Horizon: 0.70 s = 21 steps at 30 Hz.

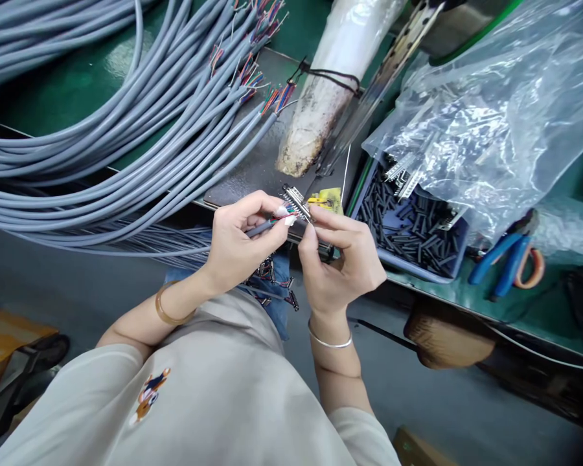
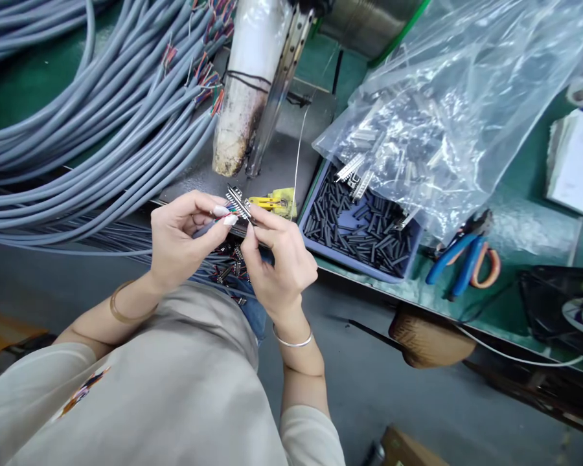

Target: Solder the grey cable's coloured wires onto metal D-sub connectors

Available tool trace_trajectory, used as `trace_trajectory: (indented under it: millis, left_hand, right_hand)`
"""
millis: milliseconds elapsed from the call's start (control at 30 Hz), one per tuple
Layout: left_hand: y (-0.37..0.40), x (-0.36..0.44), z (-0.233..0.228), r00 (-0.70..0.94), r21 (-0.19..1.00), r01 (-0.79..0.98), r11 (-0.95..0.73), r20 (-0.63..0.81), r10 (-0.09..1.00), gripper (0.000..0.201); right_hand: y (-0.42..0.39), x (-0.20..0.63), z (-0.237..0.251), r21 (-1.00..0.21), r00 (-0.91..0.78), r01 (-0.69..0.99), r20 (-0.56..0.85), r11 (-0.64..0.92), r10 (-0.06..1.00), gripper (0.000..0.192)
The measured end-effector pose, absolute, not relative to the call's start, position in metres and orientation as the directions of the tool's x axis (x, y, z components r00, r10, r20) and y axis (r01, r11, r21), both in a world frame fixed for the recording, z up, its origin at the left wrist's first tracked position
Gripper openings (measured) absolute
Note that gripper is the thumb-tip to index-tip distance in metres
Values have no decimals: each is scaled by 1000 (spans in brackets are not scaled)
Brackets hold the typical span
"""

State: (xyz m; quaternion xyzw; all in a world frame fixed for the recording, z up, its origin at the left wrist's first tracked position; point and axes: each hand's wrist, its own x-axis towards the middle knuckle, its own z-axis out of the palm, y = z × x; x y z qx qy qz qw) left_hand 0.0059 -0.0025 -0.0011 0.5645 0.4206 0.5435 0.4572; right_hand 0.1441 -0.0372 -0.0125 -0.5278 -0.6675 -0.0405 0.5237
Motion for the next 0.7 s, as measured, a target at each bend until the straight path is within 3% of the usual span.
trace_trajectory:
  millis: [333, 700]
  left_hand:
    - [5, 7, 3, 49, 971, 22, -238, 237, 970, 9]
    - [7, 2, 8, 80, 991, 33, -128, 126, 989, 12]
  right_hand:
    - [-26, 145, -6, -490, 93, 754, 739, 438, 667, 13]
    - [-30, 146, -6, -475, 55, 761, 726, 442, 685, 15]
